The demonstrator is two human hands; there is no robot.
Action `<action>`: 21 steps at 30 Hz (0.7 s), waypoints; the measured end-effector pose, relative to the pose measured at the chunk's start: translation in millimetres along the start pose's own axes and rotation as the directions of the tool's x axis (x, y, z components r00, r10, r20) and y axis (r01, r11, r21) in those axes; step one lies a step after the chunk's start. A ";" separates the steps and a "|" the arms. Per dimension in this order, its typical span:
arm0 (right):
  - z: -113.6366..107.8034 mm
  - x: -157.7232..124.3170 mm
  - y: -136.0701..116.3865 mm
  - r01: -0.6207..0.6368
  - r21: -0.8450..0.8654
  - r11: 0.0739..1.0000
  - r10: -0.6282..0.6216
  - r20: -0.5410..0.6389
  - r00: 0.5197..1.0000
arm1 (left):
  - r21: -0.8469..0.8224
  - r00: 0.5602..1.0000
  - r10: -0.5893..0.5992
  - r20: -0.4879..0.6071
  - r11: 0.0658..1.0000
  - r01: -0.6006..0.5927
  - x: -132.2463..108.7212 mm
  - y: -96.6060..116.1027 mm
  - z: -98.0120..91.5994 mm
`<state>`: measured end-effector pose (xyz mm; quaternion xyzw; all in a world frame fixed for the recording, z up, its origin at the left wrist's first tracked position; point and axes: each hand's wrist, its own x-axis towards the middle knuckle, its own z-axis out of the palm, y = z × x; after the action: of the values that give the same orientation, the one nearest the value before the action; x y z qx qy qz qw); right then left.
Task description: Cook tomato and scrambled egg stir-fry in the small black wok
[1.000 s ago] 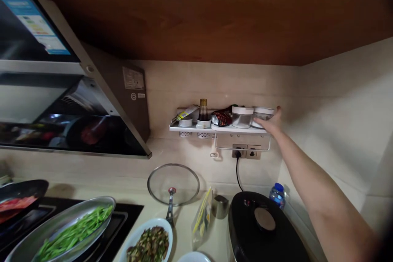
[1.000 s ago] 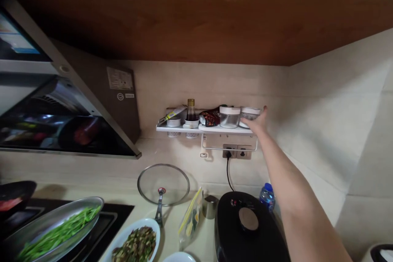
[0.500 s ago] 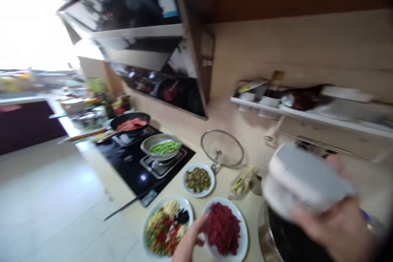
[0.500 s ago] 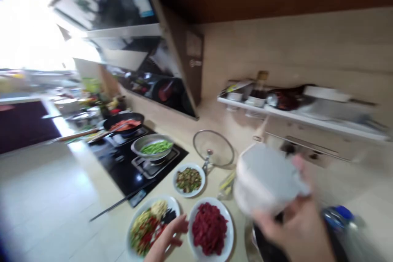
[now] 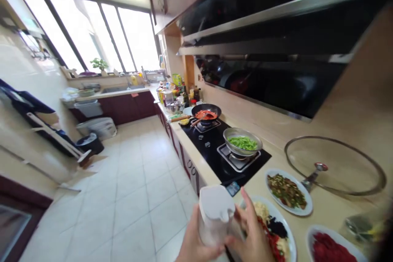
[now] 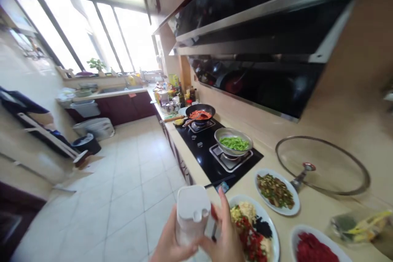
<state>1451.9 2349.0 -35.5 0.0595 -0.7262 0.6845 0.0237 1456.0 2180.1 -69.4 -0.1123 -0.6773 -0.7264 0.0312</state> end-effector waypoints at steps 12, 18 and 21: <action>161.2 161.0 -43.4 0.251 -0.148 0.957 -0.174 0.399 0.900 | 0.172 0.994 -0.048 -0.095 0.983 0.064 36.4 1.4 -193.6; 231.7 260.8 -36.7 0.036 0.007 0.999 -0.036 0.375 0.926 | 0.098 0.993 -0.091 -0.071 0.990 0.097 89.5 -26.1 -240.0; 246.1 305.4 -29.2 0.127 -0.009 0.992 -0.116 0.349 0.930 | 0.044 0.993 -0.098 -0.068 0.994 0.101 135.5 -22.2 -265.6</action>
<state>1164.1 2085.6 13.6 0.2239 -0.7244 0.6490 -0.0619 1287.7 1933.1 -78.5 -0.0538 -0.6975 -0.7142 0.0199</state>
